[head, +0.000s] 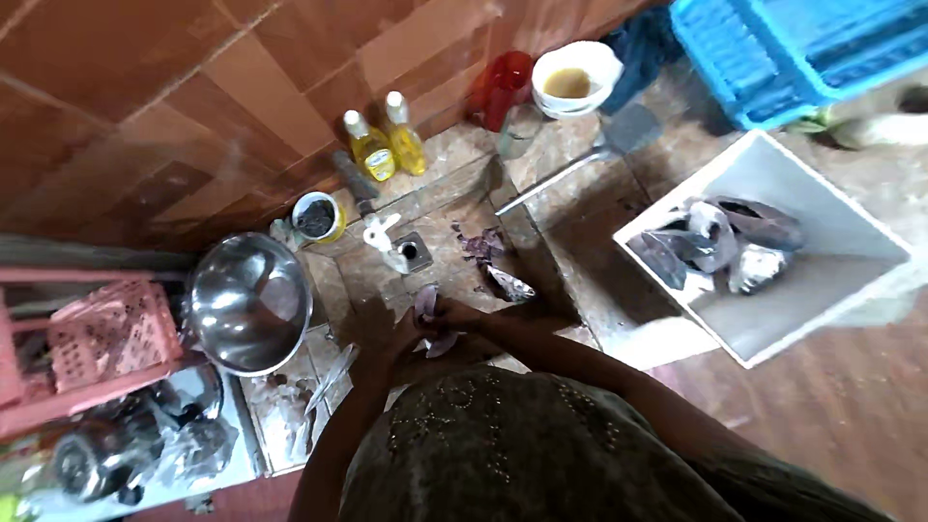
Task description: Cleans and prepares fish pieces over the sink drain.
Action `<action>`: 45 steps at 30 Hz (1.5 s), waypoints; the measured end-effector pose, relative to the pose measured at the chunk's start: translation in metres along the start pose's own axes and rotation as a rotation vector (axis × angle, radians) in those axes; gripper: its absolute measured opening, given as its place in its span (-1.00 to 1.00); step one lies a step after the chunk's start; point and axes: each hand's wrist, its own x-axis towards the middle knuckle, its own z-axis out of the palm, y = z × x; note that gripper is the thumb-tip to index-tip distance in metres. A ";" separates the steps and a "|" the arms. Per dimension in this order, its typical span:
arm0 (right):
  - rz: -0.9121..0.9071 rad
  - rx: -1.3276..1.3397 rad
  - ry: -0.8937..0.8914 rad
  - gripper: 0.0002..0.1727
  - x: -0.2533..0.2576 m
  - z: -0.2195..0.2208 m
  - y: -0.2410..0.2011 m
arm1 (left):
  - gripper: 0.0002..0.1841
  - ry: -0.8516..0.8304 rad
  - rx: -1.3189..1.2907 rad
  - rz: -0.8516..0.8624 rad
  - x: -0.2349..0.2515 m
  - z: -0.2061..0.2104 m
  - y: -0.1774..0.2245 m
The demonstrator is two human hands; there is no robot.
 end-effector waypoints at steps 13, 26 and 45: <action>-0.028 0.153 0.207 -0.71 0.026 -0.042 -0.106 | -0.41 0.251 0.065 -0.038 -0.050 -0.006 -0.071; -0.343 -0.259 0.409 -0.31 -0.027 -0.080 -0.201 | -0.46 0.773 0.092 0.174 -0.147 -0.009 -0.097; -0.486 -0.912 0.050 -0.57 -0.090 -0.085 -0.242 | -0.51 0.858 -0.947 -0.993 -0.305 0.404 -0.272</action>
